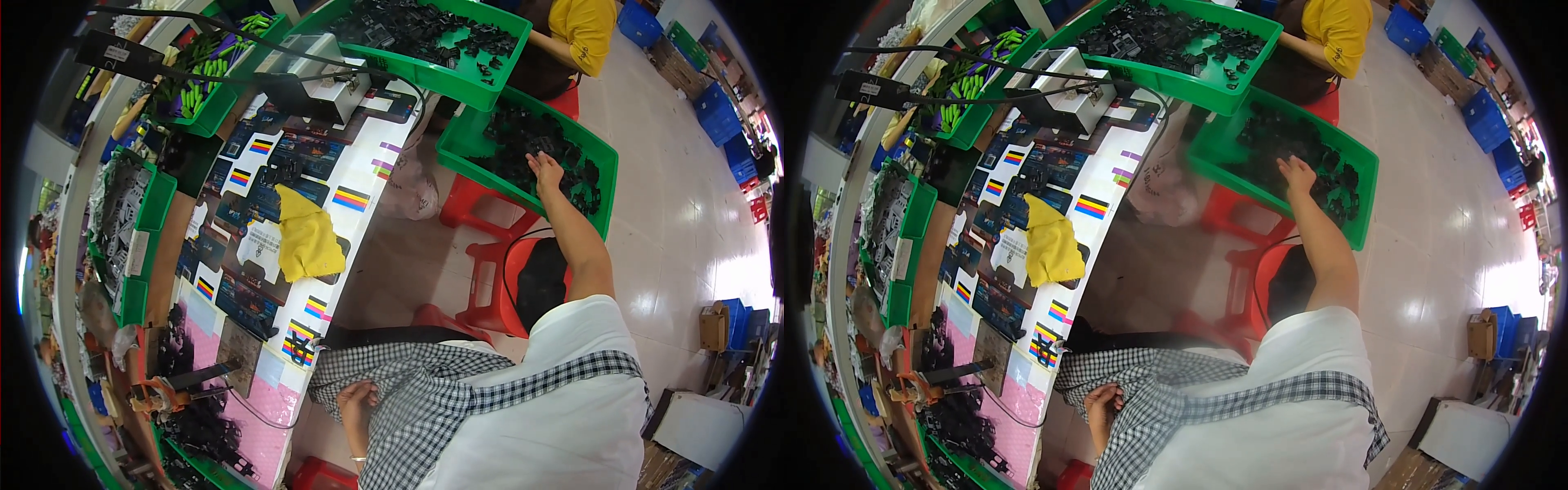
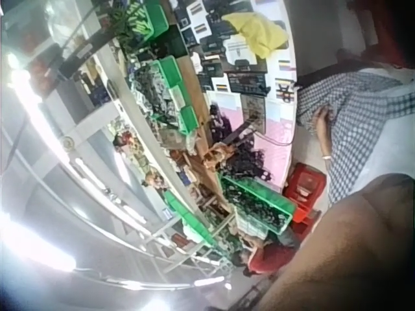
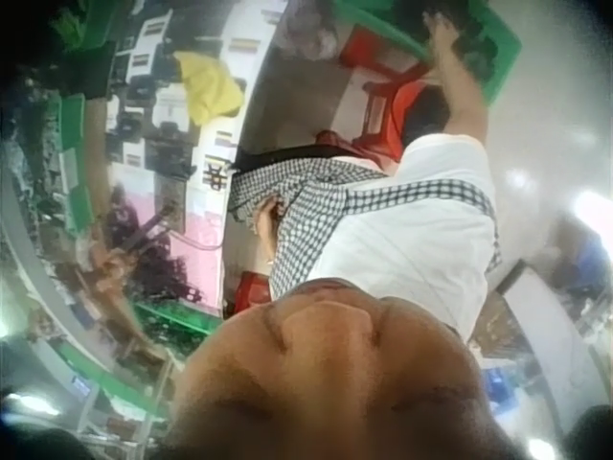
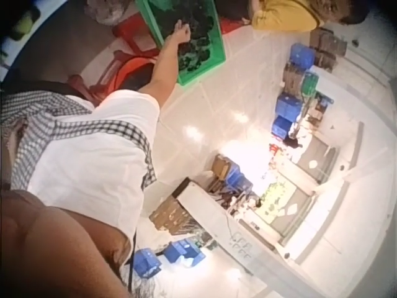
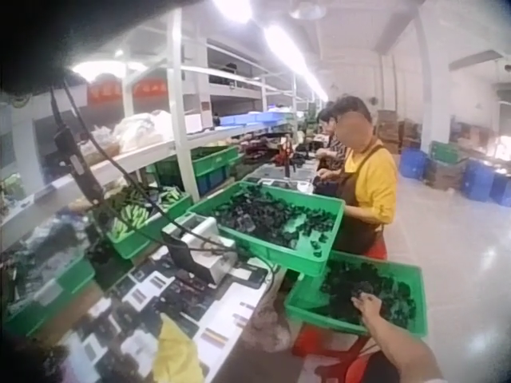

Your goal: The person assembles plastic components by selecting parts from trays and fitting them together by hand.

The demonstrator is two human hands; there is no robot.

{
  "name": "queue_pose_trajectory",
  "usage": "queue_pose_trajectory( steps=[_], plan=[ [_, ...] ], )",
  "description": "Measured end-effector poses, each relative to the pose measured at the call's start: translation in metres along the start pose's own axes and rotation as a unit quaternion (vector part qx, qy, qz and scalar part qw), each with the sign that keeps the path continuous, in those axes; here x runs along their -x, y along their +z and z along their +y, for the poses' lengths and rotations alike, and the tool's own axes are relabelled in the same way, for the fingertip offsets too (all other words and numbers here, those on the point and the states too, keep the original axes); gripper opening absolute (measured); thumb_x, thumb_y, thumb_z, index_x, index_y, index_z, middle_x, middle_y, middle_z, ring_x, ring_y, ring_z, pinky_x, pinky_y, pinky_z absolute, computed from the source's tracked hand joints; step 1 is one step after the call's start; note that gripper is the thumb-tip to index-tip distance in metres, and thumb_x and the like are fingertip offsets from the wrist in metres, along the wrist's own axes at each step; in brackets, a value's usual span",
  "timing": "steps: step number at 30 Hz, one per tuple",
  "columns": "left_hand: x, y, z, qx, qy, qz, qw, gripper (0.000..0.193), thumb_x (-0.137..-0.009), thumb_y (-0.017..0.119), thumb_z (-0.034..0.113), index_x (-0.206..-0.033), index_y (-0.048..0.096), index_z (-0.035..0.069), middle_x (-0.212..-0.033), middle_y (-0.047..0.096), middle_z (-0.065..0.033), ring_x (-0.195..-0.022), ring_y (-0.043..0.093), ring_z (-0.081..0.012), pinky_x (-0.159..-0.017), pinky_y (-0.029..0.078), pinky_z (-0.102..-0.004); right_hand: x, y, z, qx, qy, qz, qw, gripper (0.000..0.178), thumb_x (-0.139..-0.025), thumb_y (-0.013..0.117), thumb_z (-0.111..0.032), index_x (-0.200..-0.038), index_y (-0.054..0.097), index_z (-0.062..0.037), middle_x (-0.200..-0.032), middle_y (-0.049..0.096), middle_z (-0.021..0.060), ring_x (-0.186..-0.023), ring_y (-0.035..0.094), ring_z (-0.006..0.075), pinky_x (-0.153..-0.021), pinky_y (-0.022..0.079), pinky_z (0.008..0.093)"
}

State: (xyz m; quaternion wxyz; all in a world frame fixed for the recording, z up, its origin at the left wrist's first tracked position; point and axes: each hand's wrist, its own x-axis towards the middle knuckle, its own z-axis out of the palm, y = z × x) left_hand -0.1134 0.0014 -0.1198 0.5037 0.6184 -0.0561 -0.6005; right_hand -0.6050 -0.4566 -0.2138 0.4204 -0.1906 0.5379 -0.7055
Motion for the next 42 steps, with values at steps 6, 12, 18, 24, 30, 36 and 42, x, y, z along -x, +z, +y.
queue_pose_trajectory(
  steps=[6, 12, 18, 24, 30, 36, 42],
  plan=[
    [0.0, 0.0, 0.0, -0.005, 0.01, 0.009, 1.0, 0.012, -0.081, 0.056, -0.002, -0.089, 0.065, -0.007, -0.073, 0.066, -0.0161, -0.05, 0.057, -0.0162, -0.046, 0.045, -0.0225, -0.006, 0.009, 0.0, -0.016, -0.008, 0.041, 0.999, 0.016, -0.082, 0.061, 0.003, -0.095, 0.053, 0.0068, -0.089, 0.06, 0.013, -0.083, 0.066, 0.0311, -0.069, 0.058, 0.03],
    [0.0, 0.001, 0.002, 0.0, 0.011, -0.008, 1.0, 0.013, -0.081, 0.056, -0.002, -0.089, 0.065, -0.007, -0.073, 0.066, -0.0157, -0.05, 0.057, -0.0154, -0.046, 0.045, -0.022, -0.01, 0.009, -0.005, -0.032, -0.008, 0.049, 0.998, 0.016, -0.082, 0.058, 0.006, -0.097, 0.052, 0.0085, -0.089, 0.059, 0.0141, -0.083, 0.066, 0.032, -0.069, 0.058, 0.0309],
    [-0.001, -0.002, -0.003, 0.001, 0.01, -0.002, 1.0, 0.013, -0.081, 0.056, -0.002, -0.089, 0.064, -0.007, -0.073, 0.066, -0.0158, -0.05, 0.057, -0.0152, -0.046, 0.044, -0.0216, -0.01, 0.009, -0.005, -0.033, -0.012, 0.054, 0.998, 0.02, -0.082, 0.055, 0.008, -0.101, 0.048, 0.01, -0.092, 0.058, 0.0161, -0.082, 0.066, 0.0338, -0.068, 0.058, 0.0324],
    [0.002, -0.002, 0.001, -0.002, 0.001, 0.003, 1.0, 0.013, -0.08, 0.056, -0.003, -0.089, 0.064, -0.008, -0.073, 0.066, -0.016, -0.05, 0.057, -0.0152, -0.046, 0.044, -0.0218, -0.006, 0.012, -0.004, -0.038, -0.01, 0.058, 0.998, 0.021, -0.082, 0.055, 0.008, -0.102, 0.049, 0.0099, -0.092, 0.058, 0.017, -0.082, 0.066, 0.0338, -0.068, 0.058, 0.0323],
    [-0.001, 0.0, 0.004, -0.015, 0.004, 0.012, 1.0, 0.014, -0.079, 0.056, -0.003, -0.089, 0.064, -0.008, -0.074, 0.066, -0.0163, -0.049, 0.056, -0.0152, -0.047, 0.045, -0.0226, -0.011, 0.023, -0.003, -0.049, -0.003, 0.072, 0.996, 0.026, -0.082, 0.057, 0.006, -0.105, 0.047, 0.011, -0.092, 0.059, 0.019, -0.077, 0.067, 0.0334, -0.064, 0.058, 0.0327],
    [0.005, 0.009, 0.009, -0.046, 0.0, 0.016, 0.999, 0.015, -0.079, 0.057, 0.001, -0.088, 0.064, -0.008, -0.074, 0.065, -0.0144, -0.053, 0.056, -0.0146, -0.05, 0.043, -0.0221, -0.014, 0.027, -0.006, -0.062, 0.001, 0.068, 0.996, 0.021, -0.082, 0.056, 0.007, -0.102, 0.049, 0.0085, -0.09, 0.06, 0.0179, -0.08, 0.066, 0.0336, -0.067, 0.058, 0.033],
    [0.0, -0.006, -0.004, -0.022, -0.02, -0.008, 1.0, 0.017, -0.079, 0.058, 0.002, -0.092, 0.064, -0.008, -0.075, 0.066, -0.0137, -0.052, 0.057, -0.0147, -0.049, 0.045, -0.0224, -0.005, 0.013, 0.005, -0.034, 0.005, 0.083, 0.996, 0.019, -0.082, 0.055, 0.004, -0.1, 0.051, 0.0041, -0.087, 0.061, 0.0142, -0.077, 0.067, 0.0295, -0.061, 0.057, 0.0308]
  ],
)
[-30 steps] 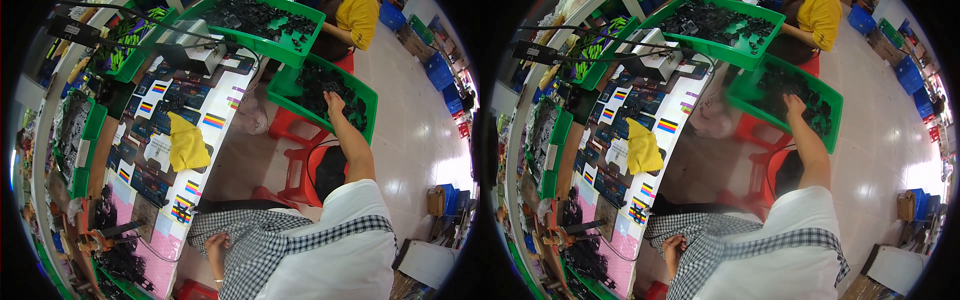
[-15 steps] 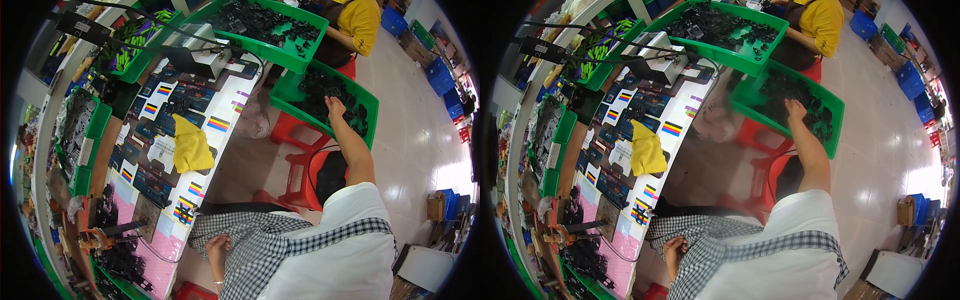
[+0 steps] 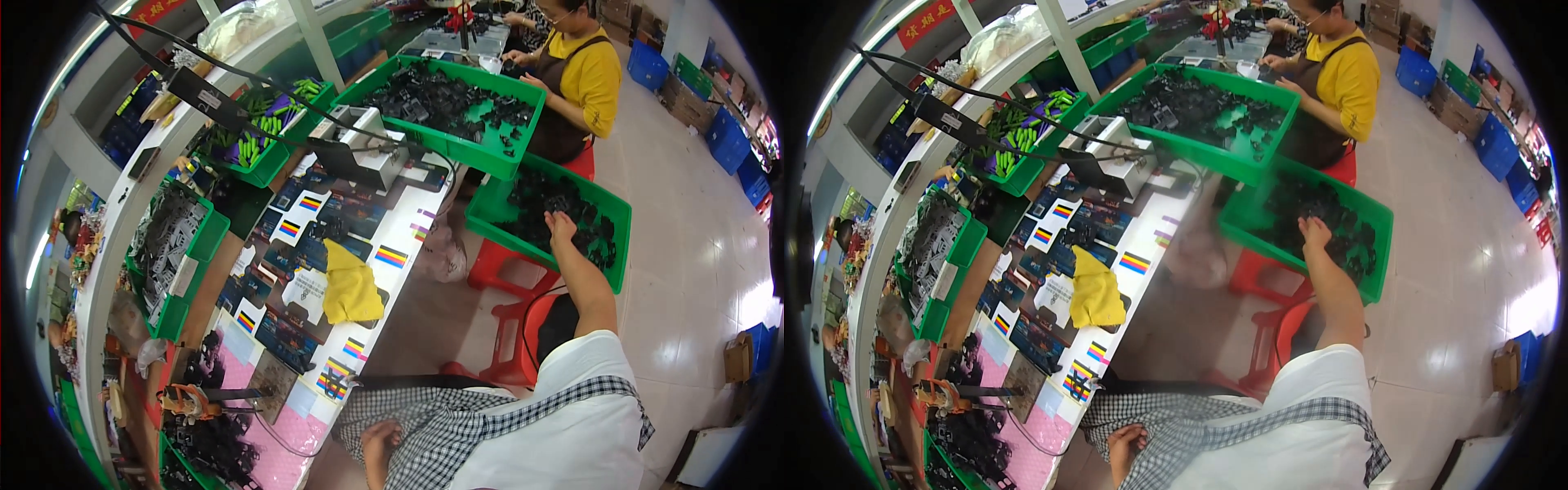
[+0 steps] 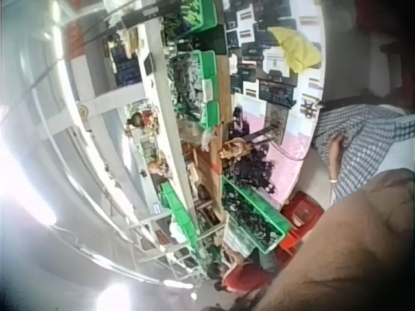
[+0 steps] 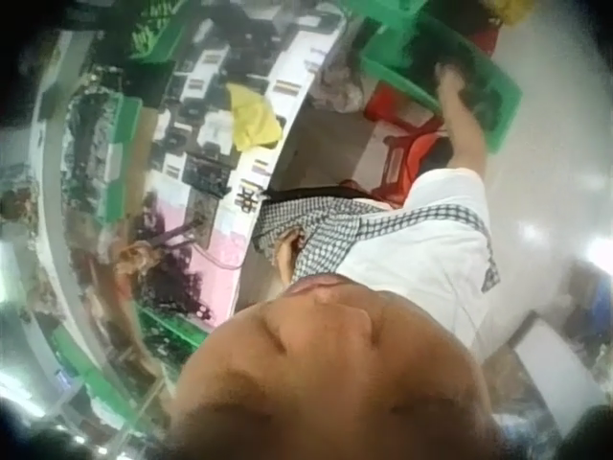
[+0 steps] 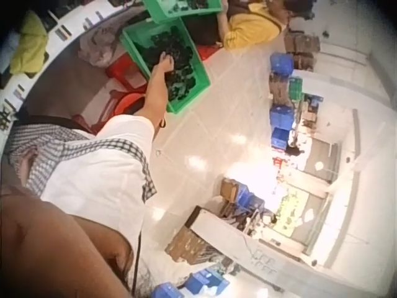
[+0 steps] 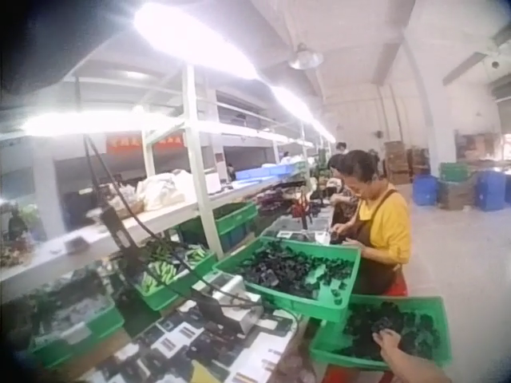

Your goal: The person assembles plastic components by selecting parts from trays and fitting them together by hand.

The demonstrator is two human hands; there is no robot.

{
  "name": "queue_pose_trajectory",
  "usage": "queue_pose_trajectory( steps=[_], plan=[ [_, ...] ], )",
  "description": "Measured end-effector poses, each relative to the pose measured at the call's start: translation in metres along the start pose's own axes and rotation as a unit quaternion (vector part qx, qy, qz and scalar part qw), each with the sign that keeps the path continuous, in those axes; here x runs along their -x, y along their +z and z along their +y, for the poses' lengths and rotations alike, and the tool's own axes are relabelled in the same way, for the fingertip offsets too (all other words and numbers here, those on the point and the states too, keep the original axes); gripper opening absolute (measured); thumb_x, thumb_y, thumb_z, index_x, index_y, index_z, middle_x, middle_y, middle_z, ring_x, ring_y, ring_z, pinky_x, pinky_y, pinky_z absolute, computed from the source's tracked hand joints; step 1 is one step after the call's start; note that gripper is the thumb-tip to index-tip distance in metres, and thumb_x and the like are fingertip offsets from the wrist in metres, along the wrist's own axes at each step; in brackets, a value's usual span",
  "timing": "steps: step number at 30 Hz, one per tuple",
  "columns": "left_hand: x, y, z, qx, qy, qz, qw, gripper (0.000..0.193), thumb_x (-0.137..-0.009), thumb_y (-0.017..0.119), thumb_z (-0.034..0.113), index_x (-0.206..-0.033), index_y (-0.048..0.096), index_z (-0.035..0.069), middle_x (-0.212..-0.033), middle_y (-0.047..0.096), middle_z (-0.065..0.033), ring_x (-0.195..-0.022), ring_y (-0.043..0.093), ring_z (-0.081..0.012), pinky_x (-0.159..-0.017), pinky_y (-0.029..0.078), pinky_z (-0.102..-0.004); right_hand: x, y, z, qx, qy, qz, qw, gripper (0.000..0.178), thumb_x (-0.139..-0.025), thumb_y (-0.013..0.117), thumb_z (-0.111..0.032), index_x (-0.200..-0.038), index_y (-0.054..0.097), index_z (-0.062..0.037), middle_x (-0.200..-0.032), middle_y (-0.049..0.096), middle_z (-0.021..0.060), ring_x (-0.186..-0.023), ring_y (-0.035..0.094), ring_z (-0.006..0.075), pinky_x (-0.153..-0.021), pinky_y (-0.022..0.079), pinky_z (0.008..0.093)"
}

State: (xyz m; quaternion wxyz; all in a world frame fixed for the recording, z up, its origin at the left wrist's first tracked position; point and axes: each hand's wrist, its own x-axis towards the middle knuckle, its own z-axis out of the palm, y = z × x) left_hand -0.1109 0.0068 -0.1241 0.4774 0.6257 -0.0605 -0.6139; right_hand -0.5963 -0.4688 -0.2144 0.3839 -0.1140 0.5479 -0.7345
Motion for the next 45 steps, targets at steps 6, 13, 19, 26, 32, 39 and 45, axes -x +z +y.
queue_pose_trajectory(
  steps=[6, 13, 19, 26, 32, 39, 45],
  plan=[
    [-0.002, -0.007, -0.006, 0.012, 0.025, -0.016, 0.999, 0.018, -0.08, 0.057, 0.001, -0.093, 0.063, -0.008, -0.076, 0.067, -0.0149, -0.052, 0.058, -0.0148, -0.048, 0.046, -0.0219, 0.01, 0.004, 0.005, -0.017, 0.023, 0.005, 1.0, 0.021, -0.082, 0.055, 0.004, -0.102, 0.049, 0.0047, -0.085, 0.06, 0.0133, -0.073, 0.067, 0.0281, -0.058, 0.056, 0.029],
    [0.003, 0.003, 0.004, 0.008, 0.024, -0.002, 1.0, 0.017, -0.079, 0.057, 0.0, -0.093, 0.063, -0.008, -0.075, 0.066, -0.0139, -0.051, 0.057, -0.0143, -0.048, 0.046, -0.0223, 0.013, -0.005, 0.02, 0.079, 0.062, 0.039, 0.994, 0.018, -0.081, 0.054, 0.005, -0.099, 0.052, 0.0075, -0.082, 0.061, 0.0149, -0.065, 0.067, 0.0274, -0.047, 0.054, 0.0282],
    [0.002, 0.0, 0.0, 0.014, 0.028, -0.008, 0.999, 0.018, -0.079, 0.057, 0.0, -0.093, 0.063, -0.009, -0.076, 0.066, -0.0144, -0.052, 0.057, -0.0144, -0.049, 0.047, -0.0217, 0.008, -0.01, 0.032, 0.193, 0.104, 0.029, 0.975, 0.009, -0.08, 0.051, 0.006, -0.085, 0.057, 0.009, -0.076, 0.063, 0.0168, -0.062, 0.067, 0.028, -0.041, 0.052, 0.0267],
    [0.004, 0.004, 0.003, 0.009, 0.025, 0.01, 1.0, 0.017, -0.079, 0.058, 0.0, -0.092, 0.063, -0.009, -0.074, 0.065, -0.0149, -0.052, 0.057, -0.0142, -0.049, 0.046, -0.0213, 0.028, -0.004, 0.025, 0.265, 0.077, 0.101, 0.956, 0.011, -0.08, 0.053, -0.001, -0.08, 0.061, 0.0049, -0.073, 0.064, 0.0143, -0.059, 0.066, 0.0262, -0.045, 0.051, 0.0315],
    [0.008, 0.005, 0.005, 0.028, 0.029, -0.002, 0.999, 0.017, -0.078, 0.058, -0.001, -0.093, 0.063, -0.009, -0.074, 0.066, -0.0148, -0.051, 0.057, -0.0147, -0.049, 0.046, -0.0212, 0.051, -0.031, 0.063, 0.392, -0.306, -0.137, 0.857, 0.015, -0.074, 0.045, -0.005, -0.071, 0.06, -0.0063, -0.057, 0.057, 0.0068, -0.045, 0.053, 0.0171, -0.039, 0.039, 0.0297],
    [0.004, -0.004, 0.001, 0.031, 0.028, -0.02, 0.999, 0.018, -0.078, 0.058, 0.0, -0.093, 0.063, -0.009, -0.075, 0.066, -0.0146, -0.052, 0.058, -0.0154, -0.049, 0.046, -0.0223, 0.304, -0.009, 0.049, 0.254, 0.159, -0.566, 0.768, 0.008, -0.068, 0.049, -0.008, -0.065, 0.056, -0.0072, -0.055, 0.05, -0.0006, -0.045, 0.047, 0.0073, -0.039, 0.034, 0.0219],
    [0.001, -0.01, -0.007, 0.047, 0.046, -0.032, 0.997, 0.019, -0.078, 0.058, 0.0, -0.094, 0.063, -0.009, -0.075, 0.066, -0.0147, -0.053, 0.058, -0.0152, -0.049, 0.046, -0.022, 0.424, -0.016, 0.062, 0.257, 0.219, -0.853, 0.399, 0.043, -0.095, 0.043, -0.039, -0.085, 0.058, -0.0002, -0.059, 0.043, 0.0014, -0.054, 0.04, 0.0101, -0.049, 0.035, 0.0258]
  ],
)
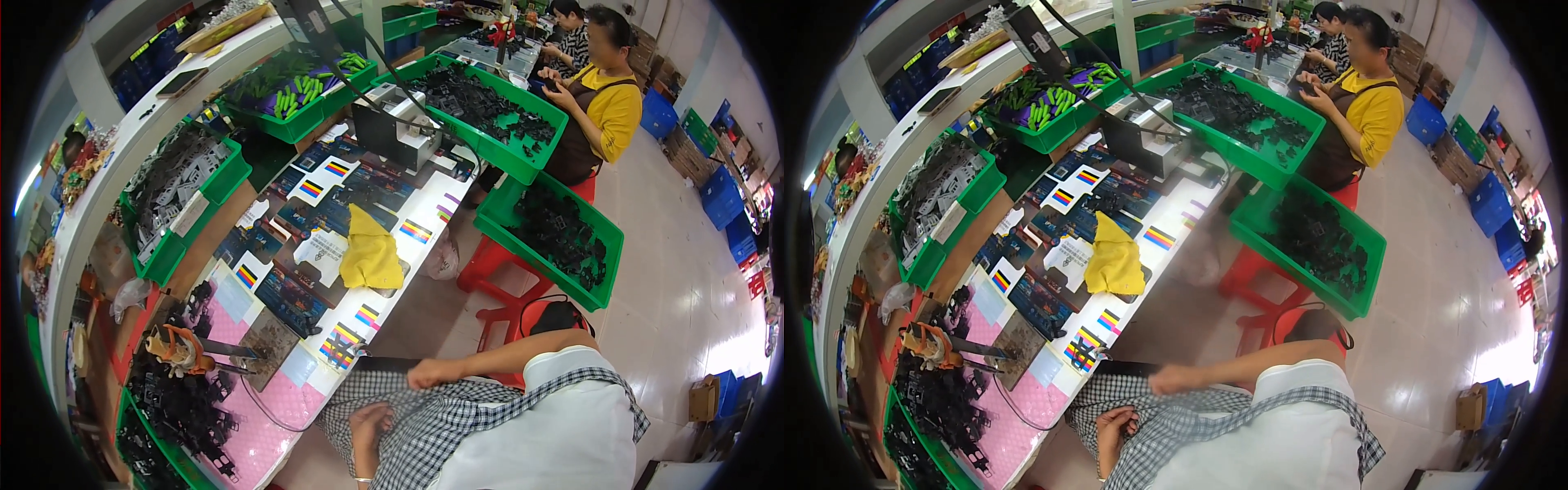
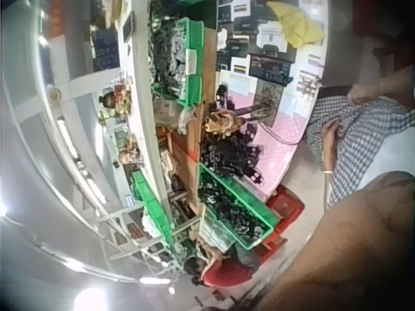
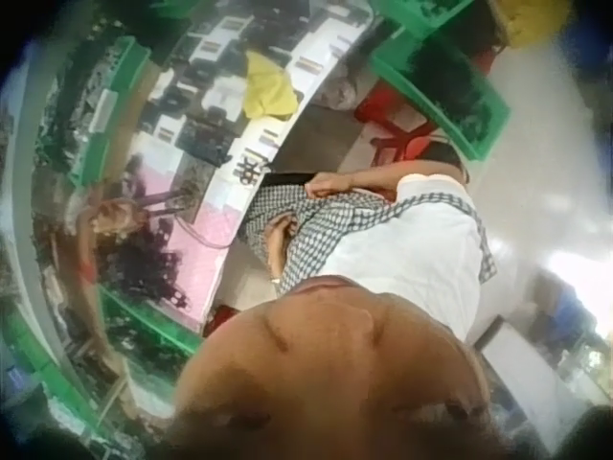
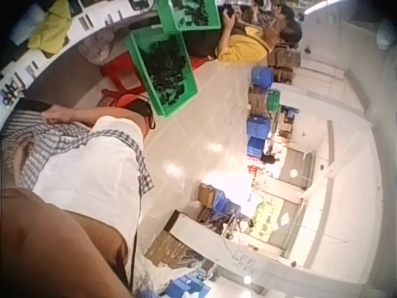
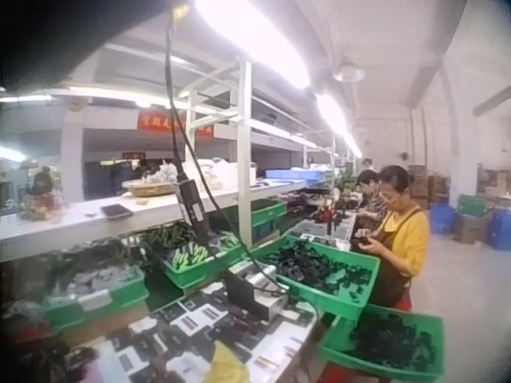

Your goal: The person assembles plastic components by selecting parts from trays and fitting them together by hand.

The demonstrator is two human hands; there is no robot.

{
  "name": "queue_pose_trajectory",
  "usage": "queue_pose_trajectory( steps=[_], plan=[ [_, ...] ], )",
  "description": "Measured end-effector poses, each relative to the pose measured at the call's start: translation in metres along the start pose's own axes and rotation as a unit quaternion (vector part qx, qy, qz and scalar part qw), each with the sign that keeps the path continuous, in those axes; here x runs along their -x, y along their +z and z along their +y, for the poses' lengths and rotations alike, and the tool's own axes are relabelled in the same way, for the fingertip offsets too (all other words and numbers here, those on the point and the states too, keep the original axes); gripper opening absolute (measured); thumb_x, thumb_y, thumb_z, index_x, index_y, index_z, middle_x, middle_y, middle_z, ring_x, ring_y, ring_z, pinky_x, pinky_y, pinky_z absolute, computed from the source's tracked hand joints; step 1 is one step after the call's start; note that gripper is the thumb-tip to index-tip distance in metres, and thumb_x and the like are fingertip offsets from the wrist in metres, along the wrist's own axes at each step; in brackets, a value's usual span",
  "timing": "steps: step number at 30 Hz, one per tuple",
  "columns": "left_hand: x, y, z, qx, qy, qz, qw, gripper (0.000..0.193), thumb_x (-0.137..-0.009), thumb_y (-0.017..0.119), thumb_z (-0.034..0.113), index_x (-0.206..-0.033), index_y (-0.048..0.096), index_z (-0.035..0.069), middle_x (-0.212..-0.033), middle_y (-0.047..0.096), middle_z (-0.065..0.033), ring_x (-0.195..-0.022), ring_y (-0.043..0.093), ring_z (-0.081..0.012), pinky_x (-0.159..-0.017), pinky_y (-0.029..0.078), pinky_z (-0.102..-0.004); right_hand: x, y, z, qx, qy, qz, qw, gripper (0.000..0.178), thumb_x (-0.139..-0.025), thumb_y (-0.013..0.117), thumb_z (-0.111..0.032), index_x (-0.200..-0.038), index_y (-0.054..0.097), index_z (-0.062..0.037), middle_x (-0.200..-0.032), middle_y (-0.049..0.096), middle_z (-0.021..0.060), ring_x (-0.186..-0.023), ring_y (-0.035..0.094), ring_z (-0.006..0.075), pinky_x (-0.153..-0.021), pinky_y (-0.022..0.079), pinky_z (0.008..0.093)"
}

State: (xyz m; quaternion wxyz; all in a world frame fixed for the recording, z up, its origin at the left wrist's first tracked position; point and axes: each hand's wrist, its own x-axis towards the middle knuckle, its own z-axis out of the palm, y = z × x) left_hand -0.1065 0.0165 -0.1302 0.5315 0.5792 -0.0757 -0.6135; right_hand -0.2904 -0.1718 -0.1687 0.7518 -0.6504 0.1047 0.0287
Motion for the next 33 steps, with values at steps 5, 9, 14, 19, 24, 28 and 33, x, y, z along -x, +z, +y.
queue_pose_trajectory(
  steps=[5, 9, 14, 19, 24, 28, 33],
  plan=[
    [-0.001, -0.01, -0.004, 0.003, 0.008, -0.009, 1.0, 0.019, -0.078, 0.058, 0.001, -0.094, 0.063, -0.009, -0.076, 0.066, -0.0144, -0.053, 0.058, -0.0142, -0.049, 0.045, -0.0211, -0.009, 0.01, -0.048, 0.094, 0.01, -0.099, 0.991, 0.034, -0.095, 0.046, -0.026, -0.078, 0.051, 0.003, -0.064, 0.043, 0.0051, -0.063, 0.041, 0.0114, -0.06, 0.036, 0.0293],
    [-0.004, -0.017, -0.009, 0.012, 0.003, -0.014, 1.0, 0.018, -0.08, 0.057, 0.0, -0.095, 0.064, -0.008, -0.077, 0.067, -0.0154, -0.054, 0.059, -0.0151, -0.048, 0.046, -0.0215, -0.02, 0.008, -0.033, 0.079, -0.01, -0.106, 0.991, 0.034, -0.095, 0.045, -0.024, -0.074, 0.047, 0.0027, -0.064, 0.042, 0.006, -0.066, 0.041, 0.0109, -0.062, 0.036, 0.0301],
    [-0.001, -0.021, -0.011, 0.034, -0.002, -0.005, 0.999, 0.016, -0.082, 0.056, -0.002, -0.095, 0.064, -0.007, -0.077, 0.067, -0.0168, -0.053, 0.06, -0.0169, -0.046, 0.047, -0.0225, -0.028, 0.013, -0.018, 0.071, -0.038, -0.061, 0.995, 0.034, -0.095, 0.044, -0.023, -0.074, 0.045, 0.0033, -0.064, 0.04, 0.0068, -0.066, 0.039, 0.0126, -0.064, 0.035, 0.0318],
    [0.002, -0.021, -0.008, 0.035, 0.001, -0.005, 0.999, 0.016, -0.082, 0.056, -0.002, -0.095, 0.064, -0.007, -0.076, 0.066, -0.0164, -0.053, 0.059, -0.017, -0.046, 0.047, -0.0225, -0.034, 0.012, -0.003, 0.05, -0.03, -0.071, 0.996, 0.033, -0.093, 0.046, -0.023, -0.07, 0.045, 0.0003, -0.061, 0.041, 0.0014, -0.063, 0.041, 0.0091, -0.059, 0.036, 0.0294],
    [0.001, -0.014, 0.002, 0.01, -0.003, 0.002, 1.0, 0.018, -0.081, 0.057, 0.0, -0.095, 0.063, -0.009, -0.078, 0.066, -0.0159, -0.053, 0.058, -0.0163, -0.047, 0.044, -0.0222, -0.034, 0.006, -0.003, 0.031, -0.076, -0.055, 0.995, 0.023, -0.084, 0.047, -0.015, -0.067, 0.042, 0.0008, -0.059, 0.037, 0.0036, -0.061, 0.039, 0.0097, -0.058, 0.035, 0.0304],
    [-0.008, -0.018, -0.004, 0.021, 0.013, -0.015, 1.0, 0.017, -0.082, 0.056, -0.001, -0.095, 0.063, -0.008, -0.076, 0.066, -0.0158, -0.052, 0.058, -0.0158, -0.046, 0.045, -0.0219, -0.031, 0.0, -0.01, 0.077, -0.093, -0.069, 0.99, 0.016, -0.078, 0.045, -0.011, -0.07, 0.041, 0.0025, -0.06, 0.039, 0.0093, -0.059, 0.041, 0.0158, -0.059, 0.036, 0.0325],
    [-0.009, -0.015, -0.001, 0.023, 0.008, -0.015, 1.0, 0.016, -0.083, 0.056, -0.001, -0.095, 0.064, -0.007, -0.075, 0.066, -0.016, -0.052, 0.059, -0.0156, -0.045, 0.047, -0.0216, -0.026, 0.004, -0.003, 0.092, -0.104, -0.025, 0.99, 0.012, -0.076, 0.043, -0.008, -0.069, 0.04, 0.0023, -0.059, 0.038, 0.0114, -0.055, 0.041, 0.0192, -0.055, 0.035, 0.0334]
  ],
)
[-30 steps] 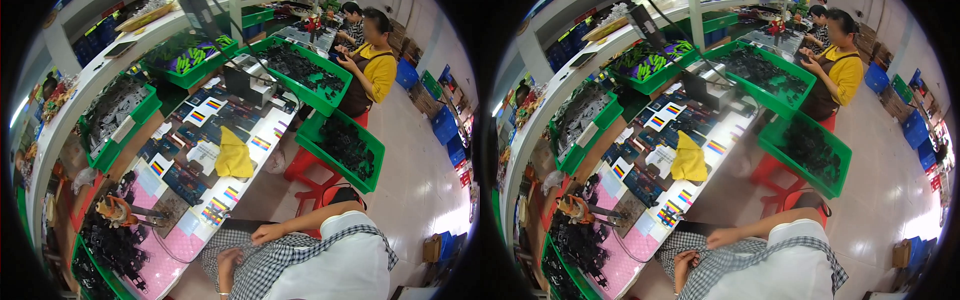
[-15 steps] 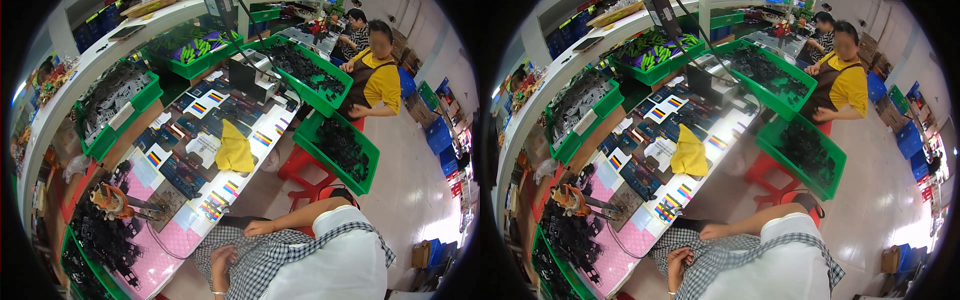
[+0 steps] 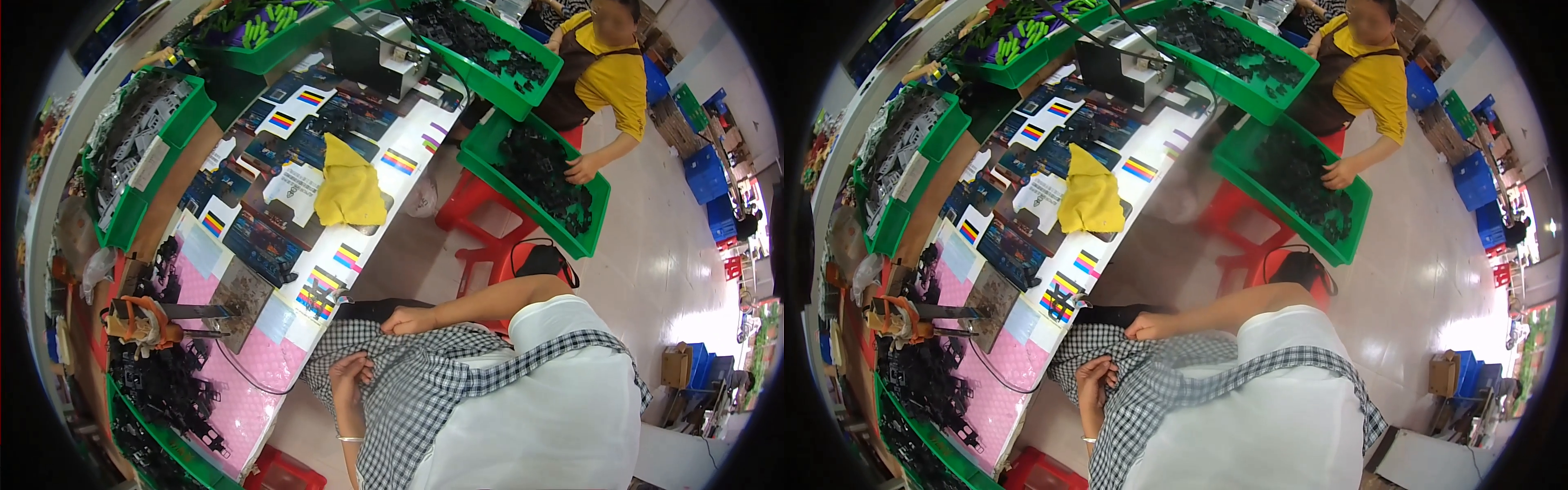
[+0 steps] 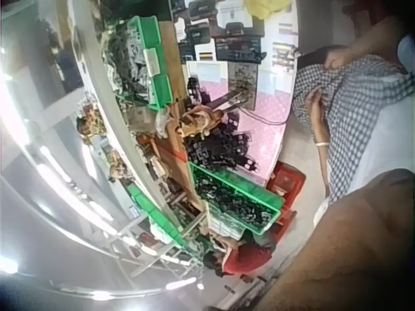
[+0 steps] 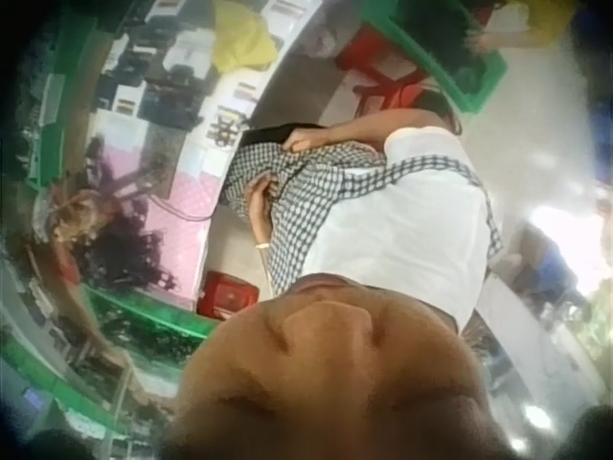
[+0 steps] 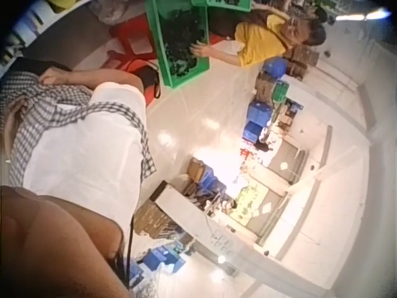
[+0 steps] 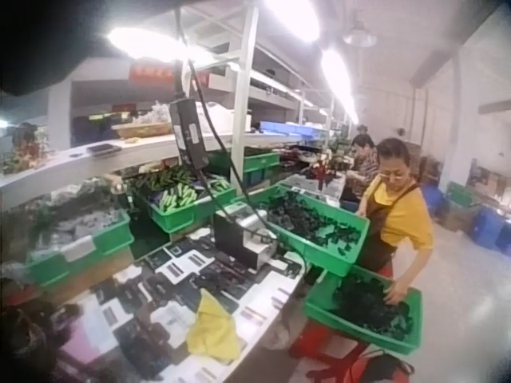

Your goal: The person assembles plastic components by selecting parts from trays and fitting them together by hand.

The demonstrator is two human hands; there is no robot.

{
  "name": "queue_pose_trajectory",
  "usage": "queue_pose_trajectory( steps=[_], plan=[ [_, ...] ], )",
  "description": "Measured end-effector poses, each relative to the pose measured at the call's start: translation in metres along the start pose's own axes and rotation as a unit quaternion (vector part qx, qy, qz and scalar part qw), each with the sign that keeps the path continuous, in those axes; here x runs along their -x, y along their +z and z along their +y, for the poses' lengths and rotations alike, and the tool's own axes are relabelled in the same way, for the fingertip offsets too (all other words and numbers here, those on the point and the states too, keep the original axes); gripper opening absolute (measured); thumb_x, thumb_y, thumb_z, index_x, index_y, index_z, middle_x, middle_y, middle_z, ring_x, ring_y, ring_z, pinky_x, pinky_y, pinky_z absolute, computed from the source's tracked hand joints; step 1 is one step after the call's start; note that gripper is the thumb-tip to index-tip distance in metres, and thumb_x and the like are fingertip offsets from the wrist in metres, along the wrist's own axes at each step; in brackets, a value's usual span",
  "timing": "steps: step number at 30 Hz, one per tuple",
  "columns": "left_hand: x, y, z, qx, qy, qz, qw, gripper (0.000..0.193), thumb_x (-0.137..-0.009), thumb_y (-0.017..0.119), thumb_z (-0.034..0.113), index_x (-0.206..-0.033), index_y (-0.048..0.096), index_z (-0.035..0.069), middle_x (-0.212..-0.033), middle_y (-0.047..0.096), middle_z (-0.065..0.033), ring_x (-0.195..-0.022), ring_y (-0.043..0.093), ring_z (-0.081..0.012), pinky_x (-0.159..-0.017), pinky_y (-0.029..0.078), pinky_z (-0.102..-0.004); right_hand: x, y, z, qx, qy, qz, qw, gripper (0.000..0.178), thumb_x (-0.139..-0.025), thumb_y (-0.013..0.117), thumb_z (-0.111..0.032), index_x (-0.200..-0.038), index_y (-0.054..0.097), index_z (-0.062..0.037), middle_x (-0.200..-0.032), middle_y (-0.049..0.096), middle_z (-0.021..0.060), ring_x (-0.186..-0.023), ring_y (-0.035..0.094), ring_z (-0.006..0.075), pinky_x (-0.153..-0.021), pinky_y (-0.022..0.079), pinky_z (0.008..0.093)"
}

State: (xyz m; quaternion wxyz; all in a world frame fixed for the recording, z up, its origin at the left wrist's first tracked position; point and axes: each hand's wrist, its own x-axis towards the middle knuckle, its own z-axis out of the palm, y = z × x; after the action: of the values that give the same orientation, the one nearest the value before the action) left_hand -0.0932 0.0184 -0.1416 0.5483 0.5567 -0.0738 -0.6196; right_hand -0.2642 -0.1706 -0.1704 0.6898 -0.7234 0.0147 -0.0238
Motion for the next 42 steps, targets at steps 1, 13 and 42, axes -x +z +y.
queue_pose_trajectory(
  steps=[1, 13, 42],
  plan=[
    [0.0, 0.0, 0.0, -0.002, -0.004, 0.001, 1.0, 0.016, -0.083, 0.056, -0.001, -0.095, 0.064, -0.007, -0.075, 0.066, -0.016, -0.052, 0.059, -0.0156, -0.045, 0.047, -0.0216, 0.001, 0.002, 0.002, -0.004, 0.001, 0.002, 1.0, 0.012, -0.076, 0.043, -0.008, -0.069, 0.04, 0.0023, -0.059, 0.038, 0.0114, -0.055, 0.041, 0.0192, -0.055, 0.035, 0.0334],
    [0.0, -0.002, 0.0, -0.004, -0.01, 0.006, 1.0, 0.015, -0.083, 0.057, 0.0, -0.095, 0.064, -0.007, -0.075, 0.065, -0.016, -0.052, 0.059, -0.016, -0.045, 0.047, -0.0219, -0.001, 0.004, 0.001, 0.009, -0.025, 0.031, 0.999, 0.009, -0.077, 0.043, -0.003, -0.072, 0.043, 0.0038, -0.06, 0.042, 0.0143, -0.055, 0.045, 0.0238, -0.055, 0.037, 0.034],
    [0.0, 0.002, 0.004, -0.019, -0.004, 0.015, 1.0, 0.015, -0.083, 0.057, -0.001, -0.094, 0.063, -0.007, -0.073, 0.065, -0.0167, -0.05, 0.058, -0.0171, -0.043, 0.046, -0.0228, -0.002, 0.002, 0.0, 0.014, -0.034, 0.043, 0.998, 0.006, -0.073, 0.041, -0.002, -0.068, 0.039, 0.0021, -0.056, 0.037, 0.0119, -0.051, 0.039, 0.0206, -0.052, 0.034, 0.034]
  ],
)
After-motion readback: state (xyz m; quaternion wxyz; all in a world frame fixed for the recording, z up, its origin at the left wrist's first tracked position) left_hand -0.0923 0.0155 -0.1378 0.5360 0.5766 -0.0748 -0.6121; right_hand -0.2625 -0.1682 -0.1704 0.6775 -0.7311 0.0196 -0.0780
